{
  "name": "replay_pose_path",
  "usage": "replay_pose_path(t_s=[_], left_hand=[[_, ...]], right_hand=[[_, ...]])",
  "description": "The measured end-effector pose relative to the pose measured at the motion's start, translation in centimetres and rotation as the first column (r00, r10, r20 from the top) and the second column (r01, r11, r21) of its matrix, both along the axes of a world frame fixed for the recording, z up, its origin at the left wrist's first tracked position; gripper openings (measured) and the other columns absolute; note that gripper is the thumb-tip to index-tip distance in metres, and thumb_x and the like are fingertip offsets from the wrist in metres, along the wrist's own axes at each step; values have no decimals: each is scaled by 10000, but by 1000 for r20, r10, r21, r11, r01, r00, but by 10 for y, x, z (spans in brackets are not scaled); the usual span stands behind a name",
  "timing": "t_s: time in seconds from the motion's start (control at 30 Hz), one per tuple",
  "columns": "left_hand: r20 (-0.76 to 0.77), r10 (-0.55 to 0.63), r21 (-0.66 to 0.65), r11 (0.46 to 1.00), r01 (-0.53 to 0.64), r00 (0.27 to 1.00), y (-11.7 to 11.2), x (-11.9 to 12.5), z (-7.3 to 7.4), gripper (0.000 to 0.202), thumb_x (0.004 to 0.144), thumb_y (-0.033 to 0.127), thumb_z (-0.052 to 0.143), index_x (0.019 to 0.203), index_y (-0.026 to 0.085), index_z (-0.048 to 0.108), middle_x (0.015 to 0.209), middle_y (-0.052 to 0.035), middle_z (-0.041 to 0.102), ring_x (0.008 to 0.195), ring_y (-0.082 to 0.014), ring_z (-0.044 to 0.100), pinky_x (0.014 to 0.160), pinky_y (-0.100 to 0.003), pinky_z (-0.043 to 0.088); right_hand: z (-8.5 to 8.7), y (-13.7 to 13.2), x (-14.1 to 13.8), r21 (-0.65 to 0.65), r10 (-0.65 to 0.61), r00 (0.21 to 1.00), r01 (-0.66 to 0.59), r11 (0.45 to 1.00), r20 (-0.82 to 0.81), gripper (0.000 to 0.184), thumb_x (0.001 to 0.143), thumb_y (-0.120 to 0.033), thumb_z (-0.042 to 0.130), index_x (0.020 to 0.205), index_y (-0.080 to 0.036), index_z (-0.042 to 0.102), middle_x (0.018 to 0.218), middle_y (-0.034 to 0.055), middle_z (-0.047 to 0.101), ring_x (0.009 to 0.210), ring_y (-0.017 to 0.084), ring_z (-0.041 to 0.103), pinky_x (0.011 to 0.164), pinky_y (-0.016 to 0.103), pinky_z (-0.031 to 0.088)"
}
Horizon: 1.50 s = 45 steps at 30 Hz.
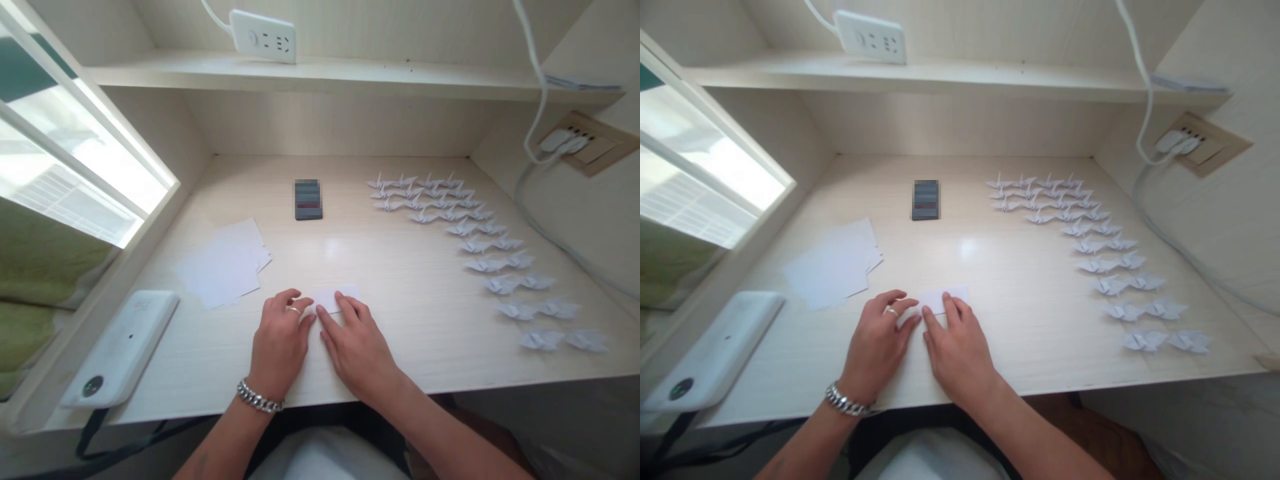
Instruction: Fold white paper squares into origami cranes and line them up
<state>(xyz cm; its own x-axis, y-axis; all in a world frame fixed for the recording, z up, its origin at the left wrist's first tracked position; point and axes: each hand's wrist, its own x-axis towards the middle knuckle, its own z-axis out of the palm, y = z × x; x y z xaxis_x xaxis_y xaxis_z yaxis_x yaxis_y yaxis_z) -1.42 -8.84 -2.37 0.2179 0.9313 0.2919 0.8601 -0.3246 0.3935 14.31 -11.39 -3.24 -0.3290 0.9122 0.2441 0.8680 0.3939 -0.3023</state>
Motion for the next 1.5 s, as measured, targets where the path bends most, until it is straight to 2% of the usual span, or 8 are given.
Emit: replay_pose_path(t_s=[0.13,0.37,0.6,0.73,0.87,1.07,1.27,1.5], left_hand=[[-61,-188,-35,982,186,980,-15,2,-5,337,907,125,444,1224,177,548,1171,-87,622,1129,-230,494,933,-381,448],[-214,-193,-129,977,169,958,-19,8,2,414,952,332,399,1359,283,459,1252,-69,590,1132,-257,481,859,-419,428],[-328,-166,-93,985,143,930,-26,15,7,393,943,432,379,1304,358,516,1229,-69,564,1034,-270,481,785,-430,389],[-326,-162,-65,987,149,931,-27,15,7,387,943,435,372,1292,357,519,1184,-66,568,1006,-263,483,782,-426,384],[-329,-175,-65,985,162,928,-29,14,4,349,940,356,391,1238,312,568,1194,-72,567,1027,-254,487,800,-415,386],[-298,-133,-14,991,135,945,-42,-2,0,413,965,370,327,1340,293,479,1331,-93,506,1224,-258,417,906,-424,382],[-317,-99,-12,995,100,943,-51,-20,3,405,952,375,360,1299,246,523,1365,-127,501,1222,-290,457,892,-472,409],[-238,-237,32,967,252,942,-42,-3,-4,417,946,253,381,1350,213,472,1346,-72,565,1281,-232,439,1032,-424,334]], right_hand=[[-1,1,-2,-37,-11,1000,12,999,22,408,952,-305,399,1312,-180,544,1375,188,477,1203,312,446,981,485,437],[0,-6,17,-56,-4,998,8,998,69,460,960,-317,368,1368,-135,483,1461,144,412,1346,298,342,1085,456,347],[1,-16,37,-47,-164,977,172,984,137,425,963,-361,368,1316,-205,545,1453,122,432,1346,317,363,1064,503,340],[-1,-17,22,27,-289,953,288,957,91,460,959,-366,369,1278,-105,574,1411,183,466,1317,356,385,1055,525,339],[-6,-18,2,27,-78,996,79,997,-30,453,980,-316,314,1332,-114,516,1398,128,500,1308,262,421,1101,437,321],[-8,-21,-4,-50,-81,994,78,996,-70,497,980,-392,319,1395,-142,436,1411,118,487,1322,259,409,1102,462,301],[-5,-24,-10,-4,-95,995,95,995,38,481,957,-462,357,1358,-234,492,1400,137,484,1295,302,418,1065,513,306],[-9,-26,-3,-31,-100,995,100,994,2,491,983,-409,296,1372,-162,466,1434,114,461,1342,265,377,1098,464,285]])
